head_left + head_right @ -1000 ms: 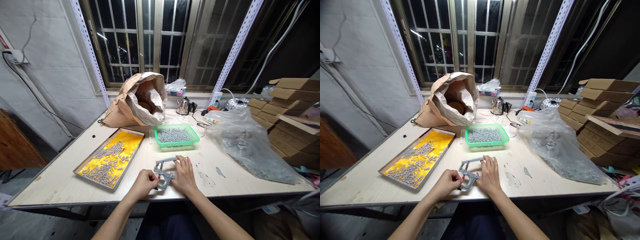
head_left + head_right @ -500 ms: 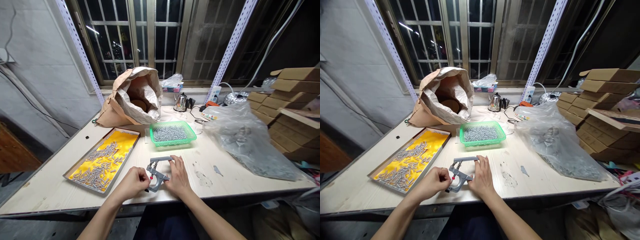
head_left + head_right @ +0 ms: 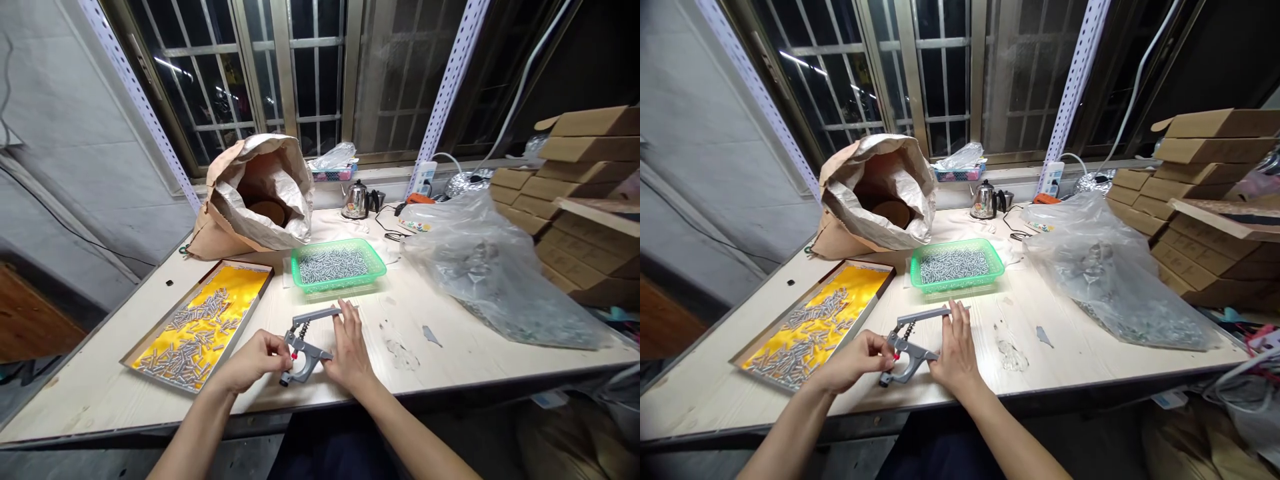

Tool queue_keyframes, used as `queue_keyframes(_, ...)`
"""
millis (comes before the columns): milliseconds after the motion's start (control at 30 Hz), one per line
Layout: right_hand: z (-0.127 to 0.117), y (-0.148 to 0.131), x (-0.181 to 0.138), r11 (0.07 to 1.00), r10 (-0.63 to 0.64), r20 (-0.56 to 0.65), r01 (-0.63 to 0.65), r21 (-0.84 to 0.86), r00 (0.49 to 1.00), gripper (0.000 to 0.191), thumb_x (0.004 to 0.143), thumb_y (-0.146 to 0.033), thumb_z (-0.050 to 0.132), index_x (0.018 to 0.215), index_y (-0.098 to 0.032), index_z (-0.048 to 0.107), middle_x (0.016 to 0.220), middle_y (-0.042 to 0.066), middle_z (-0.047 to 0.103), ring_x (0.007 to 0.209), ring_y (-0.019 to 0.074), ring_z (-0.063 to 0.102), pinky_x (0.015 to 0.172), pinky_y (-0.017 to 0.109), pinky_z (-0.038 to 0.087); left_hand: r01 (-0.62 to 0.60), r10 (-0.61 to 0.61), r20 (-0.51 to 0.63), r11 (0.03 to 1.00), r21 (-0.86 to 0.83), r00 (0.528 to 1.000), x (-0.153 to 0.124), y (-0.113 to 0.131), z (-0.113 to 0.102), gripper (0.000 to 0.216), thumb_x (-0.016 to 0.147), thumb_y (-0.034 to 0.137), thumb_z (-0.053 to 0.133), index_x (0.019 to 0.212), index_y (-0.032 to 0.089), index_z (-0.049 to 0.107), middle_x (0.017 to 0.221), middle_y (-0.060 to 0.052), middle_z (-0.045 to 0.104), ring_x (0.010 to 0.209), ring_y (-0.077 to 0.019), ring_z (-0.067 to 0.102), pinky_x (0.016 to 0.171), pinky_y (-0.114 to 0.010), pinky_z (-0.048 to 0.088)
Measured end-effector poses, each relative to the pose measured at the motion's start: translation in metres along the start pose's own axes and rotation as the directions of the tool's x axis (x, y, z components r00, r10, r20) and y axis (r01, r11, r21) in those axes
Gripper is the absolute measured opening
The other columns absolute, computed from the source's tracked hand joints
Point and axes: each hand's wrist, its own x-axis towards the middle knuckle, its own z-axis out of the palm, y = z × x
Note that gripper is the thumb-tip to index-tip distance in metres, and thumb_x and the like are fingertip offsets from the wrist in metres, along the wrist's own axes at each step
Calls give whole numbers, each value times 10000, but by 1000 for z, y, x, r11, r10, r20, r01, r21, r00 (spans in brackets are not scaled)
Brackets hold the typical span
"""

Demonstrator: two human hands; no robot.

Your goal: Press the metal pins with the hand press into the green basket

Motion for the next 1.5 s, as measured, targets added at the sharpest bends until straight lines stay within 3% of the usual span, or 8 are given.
queue_keyframes(200,-5,1,0,994,93,-80,-97,-54,992,909,622,-95,485,1426,-26,67,1516,192,-75,1384,388,-27,1077,589,209,-15,12,29,993,114,1000,2,13,15,55,539,144,650,499,128,615,475,31,523,503,-73,405,527,-214,292)
queue_keyframes(433,-4,14,-5,933,334,-149,-303,196,931,799,780,-179,450,1456,-176,24,1524,147,-60,1390,365,51,1051,558,282,-115,2,-284,917,-382,959,38,12,20,191,553,268,692,537,89,628,560,-50,588,459,-44,393,451,-196,254)
queue_keyframes(633,6,22,-8,945,282,-166,-244,217,945,813,762,-195,482,1454,-219,56,1510,154,60,1364,383,119,1027,613,246,-289,288,-437,955,66,852,127,52,-3,245,742,311,612,812,91,696,772,-86,680,615,-111,556,547,-211,400)
queue_keyframes(767,10,25,-7,961,246,-149,-222,163,958,738,778,-199,453,1440,-188,127,1507,185,45,1357,403,111,992,624,271,36,389,-590,814,579,708,146,58,-55,317,882,309,437,1001,145,681,1021,-96,690,913,-164,621,759,-232,446)
queue_keyframes(933,13,25,-6,967,230,-149,-209,144,962,680,783,-216,445,1410,-154,192,1501,198,80,1353,399,128,984,609,287,516,248,-803,656,551,541,101,27,-151,270,782,201,546,967,47,669,1015,-242,658,1025,-328,588,808,-351,439)
queue_keyframes(1267,13,23,-3,984,166,-98,-158,85,981,589,756,-196,480,1316,-118,316,1480,206,155,1348,386,155,1005,587,300,503,269,-716,557,661,644,55,-32,-179,125,733,182,568,632,139,626,797,-132,678,863,-250,623,761,-297,432)
queue_keyframes(1400,14,21,-4,993,111,-88,-115,-41,990,536,756,-207,483,1265,-81,371,1468,222,197,1358,368,152,1025,567,293,156,325,-748,856,493,579,37,-23,-149,155,760,264,539,725,134,616,679,-58,638,677,-187,602,643,-275,447)
queue_keyframes(1500,15,16,-4,977,95,-27,-98,-187,995,532,729,-217,502,1226,-47,427,1454,228,256,1363,356,161,1072,562,211,-158,220,-677,976,153,702,24,-25,-97,199,688,277,620,815,123,621,623,-10,605,550,-137,561,568,-259,453)
